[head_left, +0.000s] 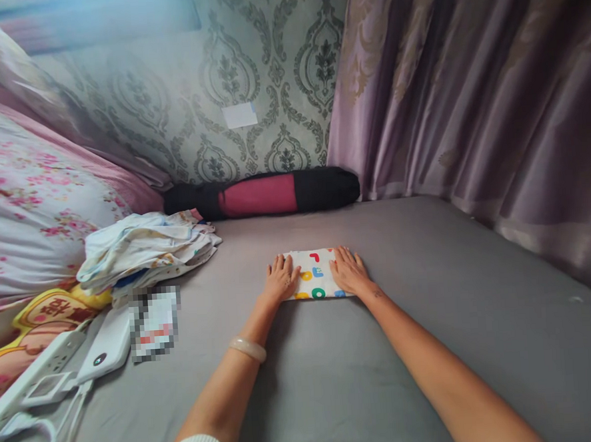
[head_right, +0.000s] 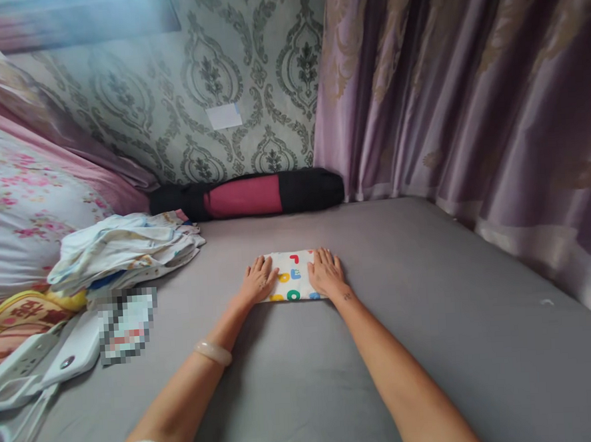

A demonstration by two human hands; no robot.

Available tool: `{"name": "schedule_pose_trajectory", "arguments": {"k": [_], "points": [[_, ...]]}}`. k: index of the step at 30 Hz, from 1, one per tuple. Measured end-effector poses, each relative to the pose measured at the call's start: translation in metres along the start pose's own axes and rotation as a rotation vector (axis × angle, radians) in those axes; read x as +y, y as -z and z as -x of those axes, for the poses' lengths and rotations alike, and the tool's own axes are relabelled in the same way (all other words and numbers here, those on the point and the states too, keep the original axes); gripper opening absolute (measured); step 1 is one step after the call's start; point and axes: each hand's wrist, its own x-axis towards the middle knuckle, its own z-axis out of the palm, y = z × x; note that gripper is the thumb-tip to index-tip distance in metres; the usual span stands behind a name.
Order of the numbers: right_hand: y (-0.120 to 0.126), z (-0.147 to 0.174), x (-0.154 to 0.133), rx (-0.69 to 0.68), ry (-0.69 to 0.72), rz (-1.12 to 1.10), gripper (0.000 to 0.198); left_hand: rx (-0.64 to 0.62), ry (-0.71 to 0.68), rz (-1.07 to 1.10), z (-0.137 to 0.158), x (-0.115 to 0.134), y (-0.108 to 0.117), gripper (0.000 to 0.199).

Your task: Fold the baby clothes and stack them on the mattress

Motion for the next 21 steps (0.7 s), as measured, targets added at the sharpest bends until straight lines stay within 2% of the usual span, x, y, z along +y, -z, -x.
{"name": "schedule_pose_trajectory", "arguments": {"k": [5,15,21], "points": [[-0.005,0.003,0.008,0.000,-0.023,0.021,0.057,0.025,-0.003,0.008,0.012,-0.010,0.001,0.060],[-0.002,-0.006,0.005,-0.051,-0.027,0.026,0.057,0.048,-0.001,0.054,0.014,-0.013,0.002,0.056],[-0.007,-0.010,-0.012,0.056,-0.027,0.026,0.058,0.074,-0.017,0.092,0.019,-0.020,0.001,0.051]]}}
